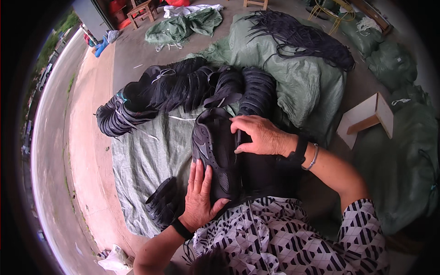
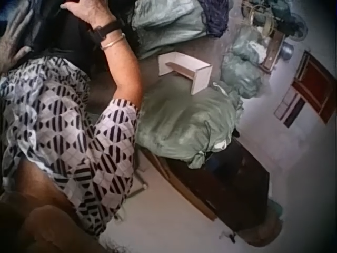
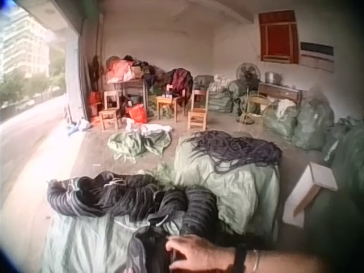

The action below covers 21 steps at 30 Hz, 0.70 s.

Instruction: The recorder is threading laces through the eyelets of black athletic shoes.

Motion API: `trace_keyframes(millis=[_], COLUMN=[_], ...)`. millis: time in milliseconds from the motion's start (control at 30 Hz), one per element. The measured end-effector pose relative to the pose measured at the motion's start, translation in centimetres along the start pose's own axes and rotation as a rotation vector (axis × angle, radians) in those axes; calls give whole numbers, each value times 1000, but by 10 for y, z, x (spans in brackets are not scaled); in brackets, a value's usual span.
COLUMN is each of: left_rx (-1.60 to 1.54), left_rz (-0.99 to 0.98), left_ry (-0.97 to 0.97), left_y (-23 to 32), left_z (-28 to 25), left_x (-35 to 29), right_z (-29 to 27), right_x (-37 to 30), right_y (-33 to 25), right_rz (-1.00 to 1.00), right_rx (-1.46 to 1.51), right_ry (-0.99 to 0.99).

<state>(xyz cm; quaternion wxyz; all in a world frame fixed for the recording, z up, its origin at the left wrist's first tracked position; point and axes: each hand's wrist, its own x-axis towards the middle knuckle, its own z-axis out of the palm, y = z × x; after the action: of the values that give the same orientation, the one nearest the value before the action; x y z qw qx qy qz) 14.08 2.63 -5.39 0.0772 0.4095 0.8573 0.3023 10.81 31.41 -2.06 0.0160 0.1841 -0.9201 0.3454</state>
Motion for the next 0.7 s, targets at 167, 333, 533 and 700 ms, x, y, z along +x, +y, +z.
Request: trace_keyframes(millis=[167,333,533,700], left_rx=[158,96,17,-174], left_rz=[-41,-73,-39,-157], left_ry=[-17,15,89,183], left_y=[22,28,22,13], left_z=[3,5,-5,13], left_x=[0,-14,-84,-109], right_z=[1,14,25,31], right_x=[-1,-19,-100,-126], right_y=[-3,-18,-61,-71], right_rz=[13,-69,-81,23], right_rx=[-68,-135,-58,-64], right_ry=[-12,208,-173,-194])
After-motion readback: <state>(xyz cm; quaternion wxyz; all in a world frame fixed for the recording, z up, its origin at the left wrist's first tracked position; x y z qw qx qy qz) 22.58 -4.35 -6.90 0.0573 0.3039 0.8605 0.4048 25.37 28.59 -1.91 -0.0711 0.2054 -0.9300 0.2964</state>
